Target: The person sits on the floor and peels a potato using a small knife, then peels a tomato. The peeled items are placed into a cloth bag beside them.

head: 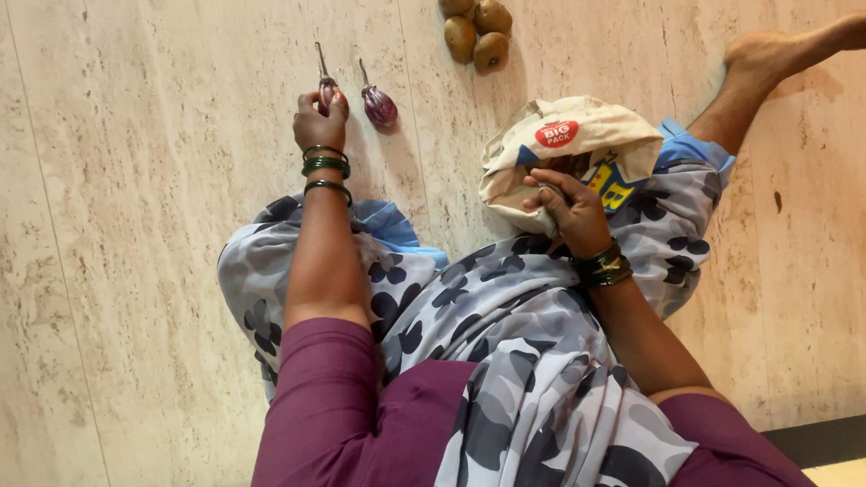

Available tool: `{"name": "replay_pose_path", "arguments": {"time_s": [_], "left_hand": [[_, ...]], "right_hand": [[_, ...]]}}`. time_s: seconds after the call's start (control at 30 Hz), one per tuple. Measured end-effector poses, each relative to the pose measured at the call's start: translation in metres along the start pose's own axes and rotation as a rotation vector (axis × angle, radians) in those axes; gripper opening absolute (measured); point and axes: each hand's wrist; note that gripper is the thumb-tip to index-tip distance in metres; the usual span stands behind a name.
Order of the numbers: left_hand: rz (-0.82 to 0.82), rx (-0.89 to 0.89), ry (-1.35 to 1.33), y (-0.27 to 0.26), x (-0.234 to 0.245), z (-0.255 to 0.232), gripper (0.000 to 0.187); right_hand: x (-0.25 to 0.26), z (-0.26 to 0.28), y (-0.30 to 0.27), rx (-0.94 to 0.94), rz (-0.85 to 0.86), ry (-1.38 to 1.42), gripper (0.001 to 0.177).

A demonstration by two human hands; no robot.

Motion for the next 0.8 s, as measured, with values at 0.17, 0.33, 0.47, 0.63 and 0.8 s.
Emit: {"name": "replay_pose_path", "arguments": {"time_s": [0.17,0.33,0.47,0.63,0.8], "left_hand": [[0.059,-0.013,0.363,0.019,-0.022,0.006,0.048],[-0.016,-0.268,0.287,0.008,-0.013,-0.017,0.079],[0.329,-0.221,0.356,-0.023,0.006,-0.048,0.088],[0.307,-0.153,0.448,-0.032,0.005,-0.072,0.094],[0.106,-0.256,0.436,-0.020,-0.032,-0.056,0.097]], "right_hand": [[0.023,-0.006,-0.014,-0.056,-0.092,0.080,0.032],[0.031,-0.014,-0.014,-0.113,-0.149,0.151,0.032],[0.031,-0.023,-0.011,-0.142,-0.129,0.180,0.033],[0.032,-0.029,-0.005,-0.149,-0.090,0.196,0.035],[0.038,-0.026,-0.009,-0.178,-0.148,0.230,0.034]]}}
Point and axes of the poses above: each hand's wrist, its own y-axis towards the middle knuckle, its own x-axis out of the back of the hand, z = x × y, and after that the axes turned 11 degrees about y, right-handed
